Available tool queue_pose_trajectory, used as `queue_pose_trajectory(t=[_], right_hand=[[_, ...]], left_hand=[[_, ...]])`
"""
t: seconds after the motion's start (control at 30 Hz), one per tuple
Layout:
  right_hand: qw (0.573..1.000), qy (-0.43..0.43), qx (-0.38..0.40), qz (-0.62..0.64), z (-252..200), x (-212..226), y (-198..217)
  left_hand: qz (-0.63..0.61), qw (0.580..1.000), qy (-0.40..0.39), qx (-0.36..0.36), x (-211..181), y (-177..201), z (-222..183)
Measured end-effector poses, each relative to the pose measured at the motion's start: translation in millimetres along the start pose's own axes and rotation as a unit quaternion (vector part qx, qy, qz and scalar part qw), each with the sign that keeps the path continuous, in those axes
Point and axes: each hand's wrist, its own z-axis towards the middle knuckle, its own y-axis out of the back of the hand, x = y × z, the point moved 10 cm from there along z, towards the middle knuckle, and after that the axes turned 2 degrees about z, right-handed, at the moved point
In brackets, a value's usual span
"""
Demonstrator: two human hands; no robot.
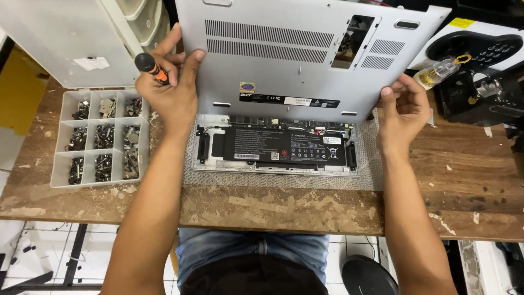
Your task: The person repairs a laptop at a workbench. They use a screwdriver to unscrew components on the exposed motherboard, lift off the bottom cover and set it aside, then continue unscrewing and adjusting internal parts including the fan area, handling small screws between the board and a parts organizer.
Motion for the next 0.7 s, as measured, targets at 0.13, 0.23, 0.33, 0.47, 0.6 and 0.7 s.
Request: queue_pose_trajectory(t=[0.13,0.23,0.33,0.47,0.6,0.7], right_hand=[[1.000,-0.005,0.006,-0.003,0,-1,-1],[1.000,0.006,0.010,-0.006,0,0,-2],[1.000,-0.024,0.001,-0.004,-1,-5,0],[0.997,-0.074,-0.002,0.013,-1,-19,2],[0.986,-0.151,0.015,-0.067,-5,-45,8],[0.971,-0.210,0.054,-0.103,-11,-59,3]], left_hand=[[-0.009,1.000,-0.010,0.003,5,0,-1],[-0.006,1.000,-0.013,0.004,4,0,-2],[0.006,1.000,0.000,0.006,5,-1,-2],[0.000,0.998,0.049,0.026,9,-5,-1],[0.150,0.981,0.115,0.037,12,-3,2],[0.245,0.954,0.163,0.051,31,5,-1]])
